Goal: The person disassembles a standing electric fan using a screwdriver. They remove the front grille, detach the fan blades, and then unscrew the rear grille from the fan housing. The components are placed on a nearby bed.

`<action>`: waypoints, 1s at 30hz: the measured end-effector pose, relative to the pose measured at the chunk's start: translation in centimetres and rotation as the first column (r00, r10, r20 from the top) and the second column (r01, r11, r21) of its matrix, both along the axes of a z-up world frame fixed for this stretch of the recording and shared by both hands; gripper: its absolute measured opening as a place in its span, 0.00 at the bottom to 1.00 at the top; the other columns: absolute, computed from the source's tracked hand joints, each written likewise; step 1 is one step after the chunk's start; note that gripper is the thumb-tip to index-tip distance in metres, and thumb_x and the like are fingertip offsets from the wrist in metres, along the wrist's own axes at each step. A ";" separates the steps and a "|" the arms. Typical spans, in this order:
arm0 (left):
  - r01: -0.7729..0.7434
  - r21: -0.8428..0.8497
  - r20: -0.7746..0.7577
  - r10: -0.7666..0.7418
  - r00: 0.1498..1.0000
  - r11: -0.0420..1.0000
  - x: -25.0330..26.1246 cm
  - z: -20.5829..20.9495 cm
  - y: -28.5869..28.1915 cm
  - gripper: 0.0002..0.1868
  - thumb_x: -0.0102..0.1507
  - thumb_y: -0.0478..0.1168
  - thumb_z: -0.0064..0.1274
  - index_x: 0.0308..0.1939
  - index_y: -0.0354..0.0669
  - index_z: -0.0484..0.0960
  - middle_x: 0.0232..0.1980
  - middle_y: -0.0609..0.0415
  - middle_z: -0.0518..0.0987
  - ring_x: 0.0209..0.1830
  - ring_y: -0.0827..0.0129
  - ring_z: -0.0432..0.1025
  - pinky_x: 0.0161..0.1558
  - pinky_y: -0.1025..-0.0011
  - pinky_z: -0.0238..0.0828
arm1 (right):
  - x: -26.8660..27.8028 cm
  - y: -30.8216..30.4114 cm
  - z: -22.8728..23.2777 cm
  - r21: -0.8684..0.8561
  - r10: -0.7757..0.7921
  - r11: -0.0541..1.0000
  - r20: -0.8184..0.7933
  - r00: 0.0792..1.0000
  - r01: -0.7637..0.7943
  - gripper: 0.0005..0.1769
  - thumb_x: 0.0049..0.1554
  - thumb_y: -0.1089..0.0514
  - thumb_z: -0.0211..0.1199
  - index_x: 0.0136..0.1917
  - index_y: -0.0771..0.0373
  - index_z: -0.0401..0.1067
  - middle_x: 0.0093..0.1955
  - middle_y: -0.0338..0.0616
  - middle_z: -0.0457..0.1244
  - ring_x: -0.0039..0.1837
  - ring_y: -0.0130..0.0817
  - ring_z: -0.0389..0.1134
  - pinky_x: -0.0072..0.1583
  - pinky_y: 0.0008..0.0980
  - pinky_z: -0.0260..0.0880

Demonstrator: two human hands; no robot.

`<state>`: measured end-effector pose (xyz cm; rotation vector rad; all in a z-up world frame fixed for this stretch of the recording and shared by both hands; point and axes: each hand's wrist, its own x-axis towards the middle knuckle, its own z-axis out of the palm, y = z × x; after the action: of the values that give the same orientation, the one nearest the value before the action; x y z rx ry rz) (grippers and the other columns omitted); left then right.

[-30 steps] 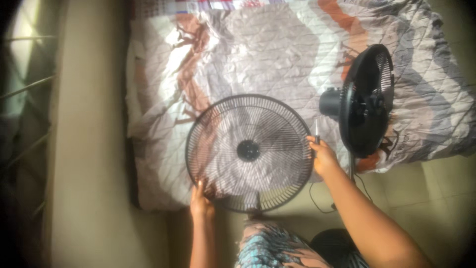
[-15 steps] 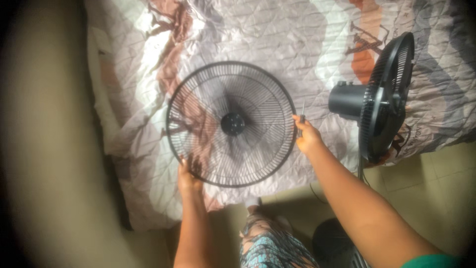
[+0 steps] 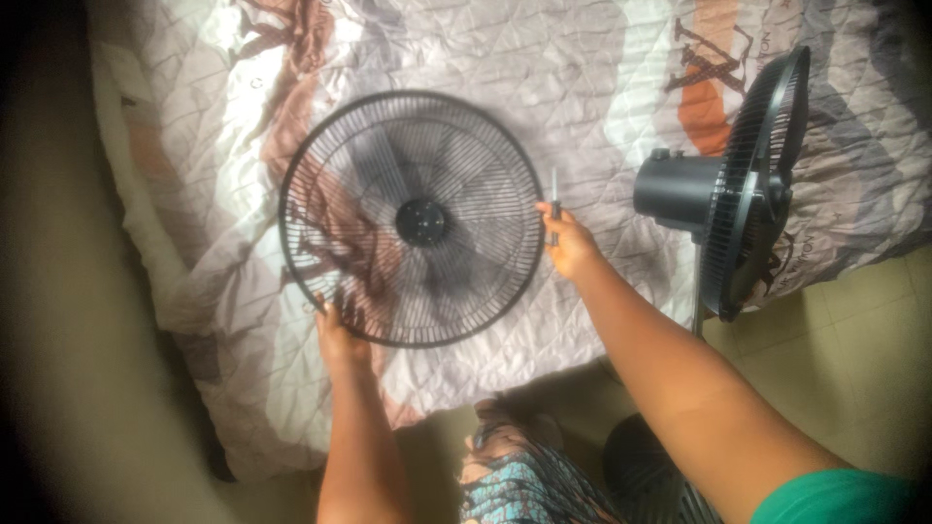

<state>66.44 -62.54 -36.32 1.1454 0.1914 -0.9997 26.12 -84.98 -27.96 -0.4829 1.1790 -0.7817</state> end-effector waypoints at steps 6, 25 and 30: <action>-0.063 0.290 0.343 -0.042 0.938 0.955 -1.7 0.0 0.3 0.34 0.68 0.40 0.55 0.75 0.31 0.62 0.70 0.37 0.69 0.67 0.49 0.66 0.62 0.58 0.65 | -0.2 2.8 1.8 0.030 -0.001 1.000 -0.054 0.999 0.003 0.23 0.59 0.60 0.58 0.68 0.52 0.69 0.71 0.33 0.62 0.70 0.29 0.60 0.65 0.42 0.57; 0.771 -0.124 0.363 -0.694 0.621 0.625 -38.3 27.2 -6.7 0.23 0.66 0.37 0.54 0.65 0.33 0.74 0.58 0.47 0.81 0.59 0.66 0.75 0.61 0.70 0.70 | -15.1 12.8 20.4 -0.203 0.085 0.979 0.266 0.960 -0.031 0.10 0.64 0.61 0.60 0.58 0.63 0.71 0.41 0.40 0.64 0.41 0.31 0.66 0.48 0.38 0.73; 0.815 -0.037 0.268 -0.780 0.566 0.579 -46.7 31.4 -9.2 0.19 0.68 0.39 0.52 0.61 0.33 0.77 0.38 0.50 0.80 0.27 0.73 0.69 0.25 0.77 0.65 | -20.3 12.0 20.6 -0.119 0.081 0.991 0.101 0.992 -0.069 0.20 0.57 0.62 0.57 0.63 0.54 0.69 0.41 0.40 0.65 0.36 0.30 0.66 0.38 0.31 0.71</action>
<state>19.74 -71.70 -4.96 1.1947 -0.6684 -1.6426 5.86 -72.94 -7.35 -0.5713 1.0158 -0.8036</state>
